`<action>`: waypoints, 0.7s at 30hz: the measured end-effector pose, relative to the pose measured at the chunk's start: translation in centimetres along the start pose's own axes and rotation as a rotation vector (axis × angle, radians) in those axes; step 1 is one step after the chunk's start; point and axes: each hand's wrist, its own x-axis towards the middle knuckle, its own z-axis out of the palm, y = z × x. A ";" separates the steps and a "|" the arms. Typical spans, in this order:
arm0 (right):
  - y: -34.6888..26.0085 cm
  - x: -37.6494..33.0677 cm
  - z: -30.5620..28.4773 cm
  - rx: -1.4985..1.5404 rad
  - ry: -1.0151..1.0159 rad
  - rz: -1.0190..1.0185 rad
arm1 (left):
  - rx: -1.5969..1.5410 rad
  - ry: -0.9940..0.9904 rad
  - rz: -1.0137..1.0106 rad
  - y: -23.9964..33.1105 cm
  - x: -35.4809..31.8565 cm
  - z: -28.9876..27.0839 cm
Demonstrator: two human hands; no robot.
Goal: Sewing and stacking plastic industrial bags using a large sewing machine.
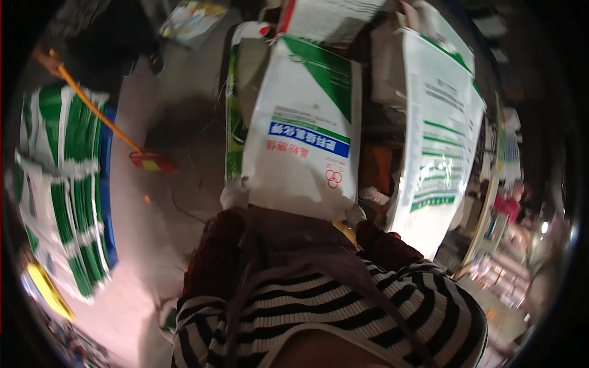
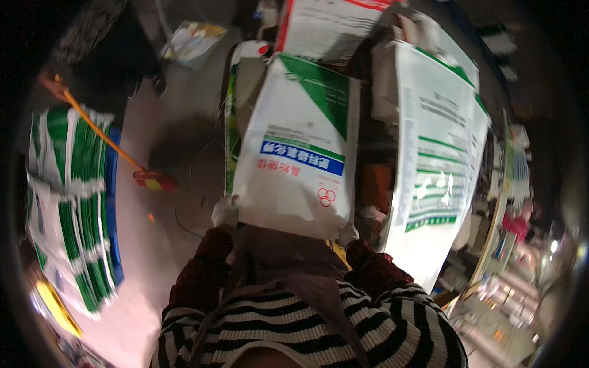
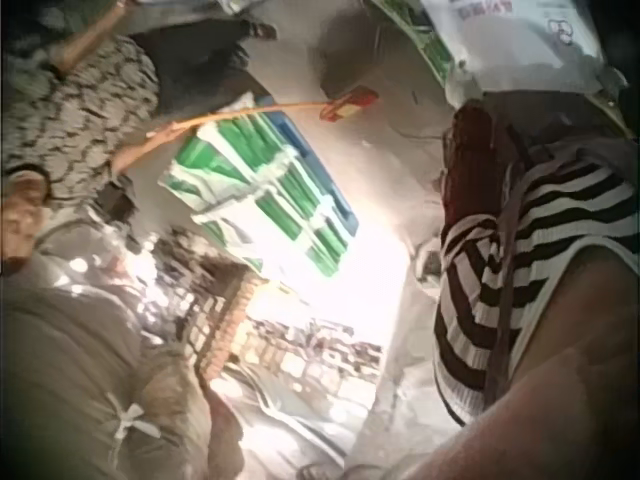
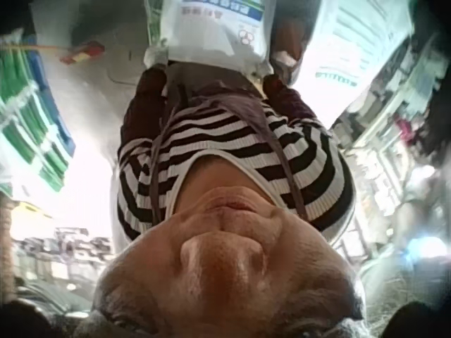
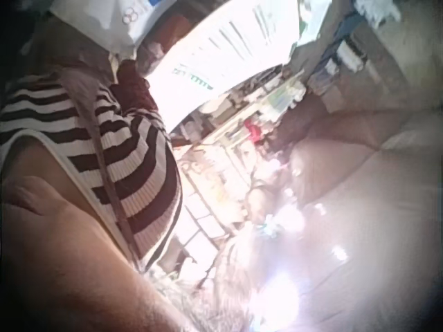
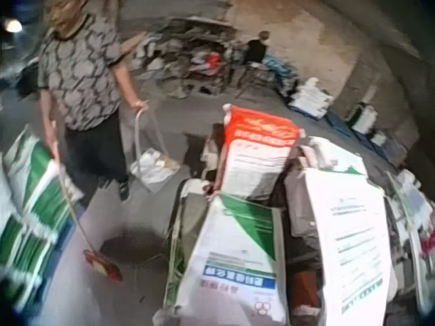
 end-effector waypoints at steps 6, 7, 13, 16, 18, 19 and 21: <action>6.2 3.2 2.9 0.088 -0.308 -0.175 | -0.368 -0.072 -0.108 -3.0 4.6 13.3; 8.1 2.3 5.3 0.078 -0.333 -0.191 | -0.484 -0.221 -0.283 0.8 4.4 11.7; 7.1 3.8 5.0 -0.091 -0.536 -0.463 | 0.293 -0.196 0.049 -2.1 2.6 16.2; 4.8 5.7 2.3 -0.132 -0.553 -0.460 | 0.791 -0.243 0.299 -3.7 2.3 17.8; 4.7 5.6 0.7 -0.168 -0.534 -0.480 | 0.155 -0.081 -0.130 -4.0 2.3 18.7; 6.8 4.0 0.4 -0.186 -0.523 -0.493 | -0.511 -0.067 -0.326 -3.9 2.4 18.9; 7.8 2.9 -0.8 -0.213 -0.511 -0.484 | -1.109 -0.012 -0.355 -3.7 1.2 16.6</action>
